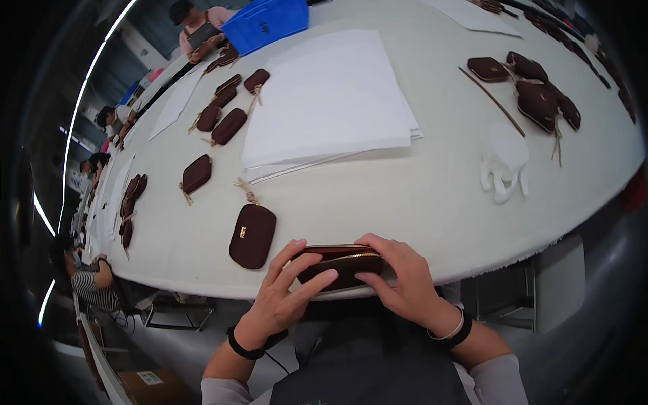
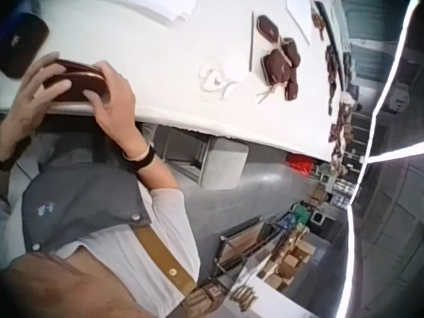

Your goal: The person stuffs white tissue paper into small maroon pouches to maintain their shape. They use a thin wooden stick to push the paper into the corners and smooth the interior. The person handles the pouches one at a time, repeating the process for multiple units on a long white table.

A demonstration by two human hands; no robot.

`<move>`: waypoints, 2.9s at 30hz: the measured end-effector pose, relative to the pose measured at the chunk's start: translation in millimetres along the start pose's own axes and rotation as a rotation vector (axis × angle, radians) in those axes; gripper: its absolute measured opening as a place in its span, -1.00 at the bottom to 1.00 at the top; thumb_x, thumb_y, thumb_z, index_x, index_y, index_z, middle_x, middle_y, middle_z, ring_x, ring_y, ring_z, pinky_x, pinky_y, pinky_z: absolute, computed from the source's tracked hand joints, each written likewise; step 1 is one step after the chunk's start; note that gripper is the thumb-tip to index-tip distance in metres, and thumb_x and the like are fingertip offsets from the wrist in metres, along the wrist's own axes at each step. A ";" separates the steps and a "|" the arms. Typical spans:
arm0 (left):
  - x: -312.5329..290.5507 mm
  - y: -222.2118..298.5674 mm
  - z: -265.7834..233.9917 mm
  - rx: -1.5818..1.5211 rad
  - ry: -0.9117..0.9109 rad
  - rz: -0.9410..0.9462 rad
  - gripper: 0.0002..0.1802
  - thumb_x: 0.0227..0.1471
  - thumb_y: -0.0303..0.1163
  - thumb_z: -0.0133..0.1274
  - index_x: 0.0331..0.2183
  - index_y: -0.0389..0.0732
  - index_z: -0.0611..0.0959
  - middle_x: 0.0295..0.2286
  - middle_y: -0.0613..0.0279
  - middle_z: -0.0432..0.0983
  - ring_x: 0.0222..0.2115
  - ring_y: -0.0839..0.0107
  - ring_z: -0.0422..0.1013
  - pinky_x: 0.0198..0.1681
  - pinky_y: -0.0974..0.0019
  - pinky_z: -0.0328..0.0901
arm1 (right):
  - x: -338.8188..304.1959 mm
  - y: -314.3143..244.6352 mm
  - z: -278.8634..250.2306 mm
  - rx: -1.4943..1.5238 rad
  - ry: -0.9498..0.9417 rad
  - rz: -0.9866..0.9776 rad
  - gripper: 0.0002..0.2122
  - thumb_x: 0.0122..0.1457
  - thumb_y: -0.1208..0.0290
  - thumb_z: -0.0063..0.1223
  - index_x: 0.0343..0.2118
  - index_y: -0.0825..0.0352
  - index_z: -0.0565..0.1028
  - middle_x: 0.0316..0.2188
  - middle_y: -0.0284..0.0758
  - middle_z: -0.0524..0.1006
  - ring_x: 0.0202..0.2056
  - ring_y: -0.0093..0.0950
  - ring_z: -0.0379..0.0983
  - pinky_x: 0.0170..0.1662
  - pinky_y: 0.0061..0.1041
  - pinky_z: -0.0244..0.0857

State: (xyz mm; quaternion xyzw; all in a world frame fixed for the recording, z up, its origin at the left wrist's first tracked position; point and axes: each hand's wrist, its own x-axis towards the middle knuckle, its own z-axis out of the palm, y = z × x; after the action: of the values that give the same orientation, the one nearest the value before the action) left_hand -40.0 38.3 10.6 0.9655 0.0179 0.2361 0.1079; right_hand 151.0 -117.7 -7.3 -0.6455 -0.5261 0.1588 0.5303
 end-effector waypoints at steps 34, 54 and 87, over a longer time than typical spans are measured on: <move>3.2 50.1 -1.5 0.093 0.102 -0.031 -0.64 -0.25 -0.46 0.25 -0.26 -0.11 0.77 -0.26 0.35 0.60 -0.22 0.35 0.43 -0.23 0.31 0.28 | 4.6 -22.9 -32.4 -0.375 0.061 -0.336 -0.76 -0.06 0.48 0.31 -0.27 0.28 0.57 -0.54 -0.39 0.50 -0.53 -0.43 0.46 -0.54 -0.50 0.28; 31.5 54.8 -10.4 -0.014 -0.343 -0.079 -0.61 -0.15 -0.34 0.28 -0.21 -0.25 0.65 -0.25 0.10 0.53 -0.18 0.11 0.43 -0.11 0.06 0.34 | -4.0 -32.4 -5.0 -0.523 -0.046 -0.333 -0.74 0.03 0.42 0.20 -0.20 0.33 0.51 -0.54 -0.40 0.42 -0.47 -0.48 0.44 -0.55 -0.47 0.31; -26.5 -4.1 13.0 -0.093 0.001 -0.197 -0.68 -0.18 -0.34 0.23 -0.25 -0.03 0.74 -0.24 0.24 0.62 -0.09 0.18 0.47 0.08 0.04 0.26 | 258.5 36.5 -2.9 -0.845 -0.642 -0.030 -0.47 0.17 -0.03 0.10 0.14 0.15 0.46 0.01 -0.16 0.55 0.00 -0.15 0.48 0.09 -0.26 0.32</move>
State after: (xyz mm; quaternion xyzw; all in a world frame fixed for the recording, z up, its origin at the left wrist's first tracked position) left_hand -57.5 37.4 -13.5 0.9530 0.1018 0.2255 0.1751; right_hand 274.2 104.2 54.0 -0.7142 -0.6893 0.1151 0.0383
